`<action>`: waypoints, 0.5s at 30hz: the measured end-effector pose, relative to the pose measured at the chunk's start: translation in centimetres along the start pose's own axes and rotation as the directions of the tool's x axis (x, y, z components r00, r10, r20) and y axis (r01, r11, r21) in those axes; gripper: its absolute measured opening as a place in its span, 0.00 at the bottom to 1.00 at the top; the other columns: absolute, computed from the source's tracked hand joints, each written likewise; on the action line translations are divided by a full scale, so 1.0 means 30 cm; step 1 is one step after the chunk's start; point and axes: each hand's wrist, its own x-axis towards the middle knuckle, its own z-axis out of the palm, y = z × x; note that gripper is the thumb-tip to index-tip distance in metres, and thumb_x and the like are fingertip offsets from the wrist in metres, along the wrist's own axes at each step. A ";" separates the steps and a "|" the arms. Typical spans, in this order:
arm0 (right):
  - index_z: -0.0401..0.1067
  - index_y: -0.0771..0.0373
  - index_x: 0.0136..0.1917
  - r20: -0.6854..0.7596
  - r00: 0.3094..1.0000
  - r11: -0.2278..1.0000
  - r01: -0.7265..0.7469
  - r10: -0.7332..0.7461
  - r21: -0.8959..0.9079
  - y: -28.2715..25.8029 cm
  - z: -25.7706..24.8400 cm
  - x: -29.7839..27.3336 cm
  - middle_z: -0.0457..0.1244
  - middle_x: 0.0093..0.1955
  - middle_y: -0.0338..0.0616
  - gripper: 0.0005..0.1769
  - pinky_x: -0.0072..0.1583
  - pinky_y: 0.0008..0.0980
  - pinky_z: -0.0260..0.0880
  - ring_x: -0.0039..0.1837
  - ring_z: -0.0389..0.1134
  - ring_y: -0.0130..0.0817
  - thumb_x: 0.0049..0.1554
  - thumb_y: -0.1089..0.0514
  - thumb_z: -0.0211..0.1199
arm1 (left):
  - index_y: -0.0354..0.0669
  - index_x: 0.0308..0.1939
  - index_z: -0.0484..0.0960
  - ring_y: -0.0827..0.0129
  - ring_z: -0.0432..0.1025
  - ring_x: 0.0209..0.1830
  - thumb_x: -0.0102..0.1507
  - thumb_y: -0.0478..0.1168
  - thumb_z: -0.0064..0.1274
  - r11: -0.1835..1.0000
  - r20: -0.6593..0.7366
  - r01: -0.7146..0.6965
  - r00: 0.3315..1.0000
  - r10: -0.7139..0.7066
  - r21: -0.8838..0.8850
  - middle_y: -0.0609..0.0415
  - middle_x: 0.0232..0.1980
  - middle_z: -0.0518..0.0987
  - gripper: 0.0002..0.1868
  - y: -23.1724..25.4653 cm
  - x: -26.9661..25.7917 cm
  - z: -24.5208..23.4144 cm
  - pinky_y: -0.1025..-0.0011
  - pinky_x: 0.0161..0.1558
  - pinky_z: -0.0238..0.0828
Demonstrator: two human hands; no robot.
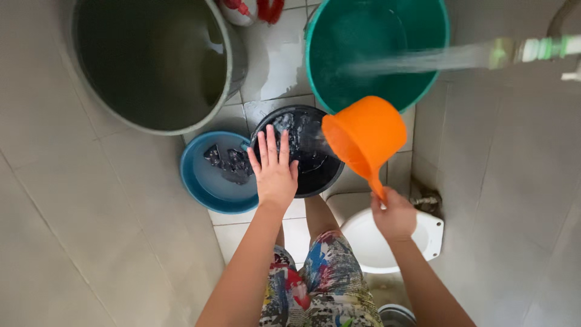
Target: The person wipes a tiled floor with a cloth, then washes the cloth in a bucket of water. They carry the bucket to a bathroom, pour out the dirty water, and refill the bucket using a scoop and a tap.
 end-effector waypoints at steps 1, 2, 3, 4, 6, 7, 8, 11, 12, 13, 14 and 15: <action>0.77 0.58 0.47 -0.046 0.998 0.999 0.033 -0.033 -0.006 -0.009 0.015 -0.023 0.67 0.35 0.49 0.10 0.42 0.47 0.70 0.38 0.69 0.50 0.55 0.52 0.70 | 0.47 0.81 0.51 0.46 0.36 0.85 0.65 0.47 0.52 1.000 -0.002 -0.010 1.000 0.010 0.003 0.41 0.84 0.41 0.43 0.002 -0.005 -0.001 0.39 0.77 0.28; 0.76 0.59 0.47 -0.051 0.998 0.999 0.042 -0.043 -0.019 -0.019 0.029 -0.046 0.67 0.36 0.49 0.10 0.42 0.48 0.69 0.39 0.69 0.50 0.54 0.53 0.70 | 0.47 0.81 0.51 0.46 0.36 0.85 0.65 0.47 0.52 1.000 -0.004 -0.020 1.000 0.021 0.006 0.41 0.84 0.41 0.43 0.002 -0.013 -0.003 0.40 0.77 0.28; 0.75 0.59 0.46 -0.055 0.997 0.998 0.054 -0.056 -0.034 -0.026 0.041 -0.065 0.67 0.37 0.49 0.11 0.42 0.48 0.69 0.39 0.68 0.50 0.54 0.53 0.71 | 0.47 0.81 0.51 0.46 0.36 0.85 0.65 0.47 0.52 1.000 -0.007 -0.027 1.000 0.027 0.008 0.42 0.85 0.41 0.43 0.005 -0.020 -0.004 0.40 0.78 0.28; 0.74 0.60 0.46 -0.058 0.996 0.997 0.066 -0.068 -0.048 -0.033 0.051 -0.084 0.67 0.37 0.50 0.11 0.42 0.48 0.68 0.39 0.68 0.50 0.54 0.54 0.71 | 0.47 0.81 0.51 0.46 0.36 0.85 0.65 0.47 0.52 0.999 -0.008 -0.034 0.999 0.034 0.010 0.42 0.85 0.41 0.43 0.006 -0.027 -0.007 0.40 0.77 0.28; 0.72 0.61 0.47 -0.055 0.993 0.994 0.102 -0.104 -0.030 -0.049 0.073 -0.116 0.67 0.39 0.48 0.11 0.45 0.47 0.69 0.42 0.68 0.50 0.54 0.56 0.70 | 0.47 0.81 0.51 0.46 0.37 0.84 0.66 0.46 0.52 0.999 -0.015 -0.040 0.999 0.040 0.014 0.42 0.85 0.42 0.42 0.000 -0.042 -0.014 0.40 0.77 0.28; 0.72 0.61 0.47 -0.053 0.991 0.992 0.122 -0.123 -0.020 -0.055 0.080 -0.128 0.67 0.40 0.48 0.11 0.46 0.46 0.69 0.43 0.68 0.50 0.53 0.58 0.70 | 0.47 0.81 0.51 0.46 0.37 0.84 0.66 0.46 0.52 0.999 -0.009 -0.041 0.999 0.041 0.010 0.42 0.85 0.42 0.42 -0.004 -0.050 -0.020 0.40 0.77 0.28; 0.71 0.61 0.48 -0.058 0.988 0.990 0.141 -0.141 -0.017 -0.061 0.087 -0.138 0.67 0.41 0.48 0.11 0.48 0.46 0.69 0.44 0.68 0.50 0.53 0.59 0.69 | 0.48 0.81 0.51 0.46 0.37 0.84 0.65 0.46 0.52 0.999 -0.004 -0.042 0.999 0.042 0.005 0.42 0.85 0.42 0.42 -0.008 -0.059 -0.028 0.41 0.78 0.29; 0.68 0.62 0.50 -0.079 0.977 0.980 0.196 -0.197 -0.023 -0.082 0.091 -0.156 0.69 0.47 0.49 0.13 0.51 0.46 0.70 0.46 0.68 0.50 0.51 0.62 0.67 | 0.47 0.81 0.52 0.47 0.37 0.84 0.66 0.46 0.51 0.999 -0.001 -0.045 0.999 0.045 -0.009 0.42 0.85 0.42 0.41 -0.019 -0.088 -0.053 0.41 0.78 0.29; 0.69 0.62 0.50 -0.090 0.973 0.977 0.212 -0.214 -0.035 -0.097 0.085 -0.159 0.70 0.49 0.50 0.14 0.51 0.46 0.69 0.46 0.68 0.50 0.50 0.63 0.66 | 0.47 0.81 0.52 0.47 0.37 0.84 0.66 0.46 0.51 0.999 -0.003 -0.047 0.999 0.047 -0.015 0.42 0.85 0.42 0.41 -0.023 -0.097 -0.066 0.40 0.78 0.29; 0.69 0.62 0.51 -0.102 0.967 0.972 0.230 -0.233 -0.048 -0.107 0.076 -0.154 0.71 0.51 0.50 0.15 0.50 0.46 0.69 0.46 0.68 0.50 0.49 0.64 0.66 | 0.47 0.81 0.52 0.47 0.37 0.84 0.66 0.46 0.51 0.999 -0.006 -0.047 0.999 0.047 -0.012 0.42 0.85 0.42 0.41 -0.025 -0.103 -0.077 0.40 0.77 0.29; 0.69 0.62 0.51 -0.102 0.977 0.982 0.188 -0.189 -0.024 -0.119 0.069 -0.143 0.70 0.49 0.50 0.15 0.51 0.48 0.69 0.47 0.69 0.52 0.51 0.62 0.66 | 0.47 0.81 0.52 0.47 0.37 0.84 0.66 0.46 0.50 0.999 -0.009 -0.047 0.999 0.046 -0.009 0.42 0.85 0.42 0.41 -0.029 -0.110 -0.091 0.40 0.77 0.29; 0.70 0.62 0.52 -0.101 0.984 0.989 0.147 -0.146 -0.001 -0.135 0.063 -0.128 0.69 0.47 0.50 0.15 0.52 0.49 0.69 0.48 0.69 0.54 0.52 0.60 0.66 | 0.47 0.81 0.52 0.47 0.37 0.84 0.66 0.46 0.50 0.999 -0.014 -0.046 0.999 0.046 -0.008 0.42 0.84 0.42 0.41 -0.032 -0.117 -0.107 0.40 0.77 0.29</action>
